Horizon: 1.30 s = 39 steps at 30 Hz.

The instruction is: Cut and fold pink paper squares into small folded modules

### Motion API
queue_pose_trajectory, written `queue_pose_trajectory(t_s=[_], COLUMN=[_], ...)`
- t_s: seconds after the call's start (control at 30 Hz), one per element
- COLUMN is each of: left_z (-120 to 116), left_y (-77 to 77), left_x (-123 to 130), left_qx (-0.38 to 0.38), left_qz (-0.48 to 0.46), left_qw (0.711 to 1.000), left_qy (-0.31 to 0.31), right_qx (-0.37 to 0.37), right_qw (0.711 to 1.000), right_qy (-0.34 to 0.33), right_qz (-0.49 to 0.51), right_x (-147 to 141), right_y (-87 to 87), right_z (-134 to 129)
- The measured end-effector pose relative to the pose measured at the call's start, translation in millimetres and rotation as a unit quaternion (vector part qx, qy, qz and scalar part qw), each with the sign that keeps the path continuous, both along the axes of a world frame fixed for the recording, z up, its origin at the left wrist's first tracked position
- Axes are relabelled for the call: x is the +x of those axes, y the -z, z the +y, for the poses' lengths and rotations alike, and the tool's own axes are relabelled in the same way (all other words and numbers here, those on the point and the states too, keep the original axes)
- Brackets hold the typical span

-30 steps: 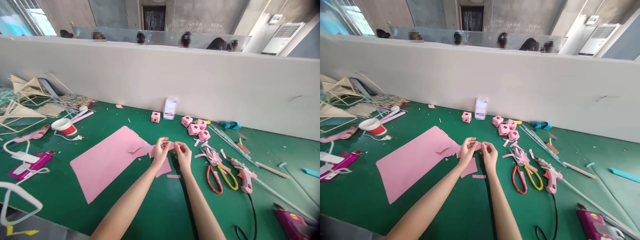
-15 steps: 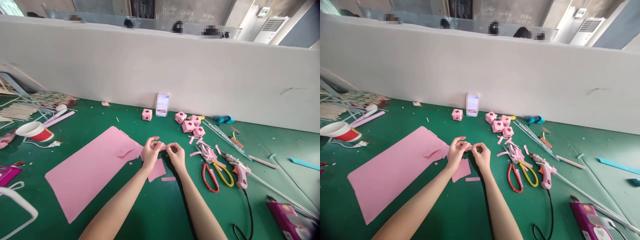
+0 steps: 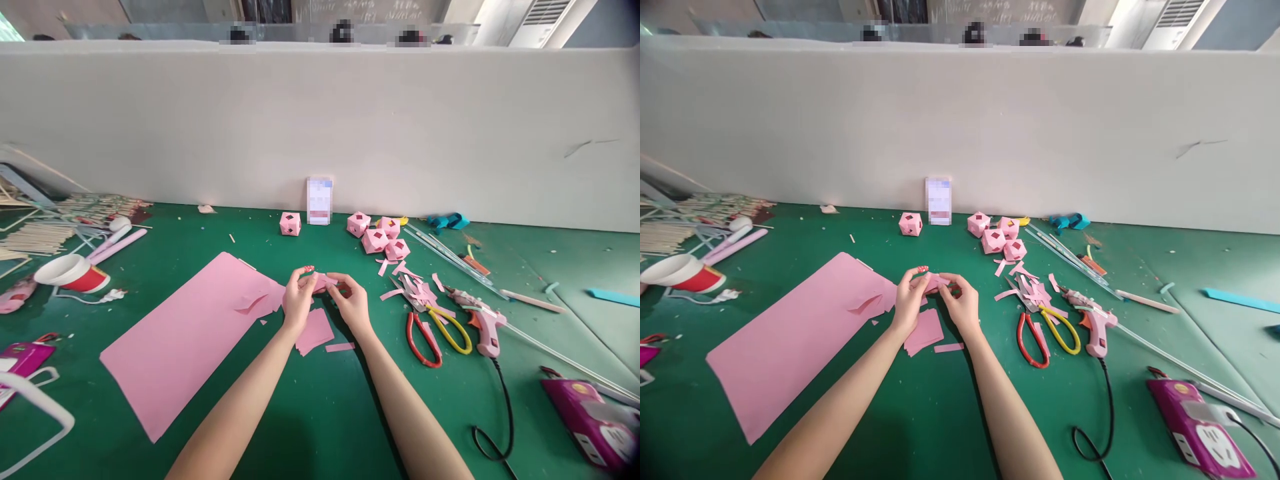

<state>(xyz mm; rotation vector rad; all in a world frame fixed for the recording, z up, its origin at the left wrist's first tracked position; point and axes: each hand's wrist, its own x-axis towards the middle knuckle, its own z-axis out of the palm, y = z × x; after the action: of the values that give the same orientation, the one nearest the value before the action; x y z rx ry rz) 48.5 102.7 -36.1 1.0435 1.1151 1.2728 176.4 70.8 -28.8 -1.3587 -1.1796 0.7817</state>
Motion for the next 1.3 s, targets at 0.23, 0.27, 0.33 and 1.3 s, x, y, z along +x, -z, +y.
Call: queue_pose_trajectory(t_s=[0.23, 0.27, 0.33, 1.3], left_z=[-4, -5, -6, -8], left_y=[-9.5, -9.7, -9.5, -12.9], left_x=[1, 1, 1, 0], left_qx=[0.005, 0.011, 0.019, 0.007], left_qz=[-0.020, -0.016, -0.010, -0.008], left_qw=[0.999, 0.999, 0.998, 0.999], left_qy=[0.045, 0.051, 0.054, 0.051], right_qx=[-0.019, -0.022, -0.027, 0.023], right_qw=[0.999, 0.998, 0.998, 0.997], right_qy=[0.025, 0.028, 0.037, 0.043], right_qz=[0.044, 0.046, 0.046, 0.065], right_x=[4, 4, 4, -1], right_y=[4.2, 3.5, 1.4, -2.8], right_z=[2, 2, 1, -8])
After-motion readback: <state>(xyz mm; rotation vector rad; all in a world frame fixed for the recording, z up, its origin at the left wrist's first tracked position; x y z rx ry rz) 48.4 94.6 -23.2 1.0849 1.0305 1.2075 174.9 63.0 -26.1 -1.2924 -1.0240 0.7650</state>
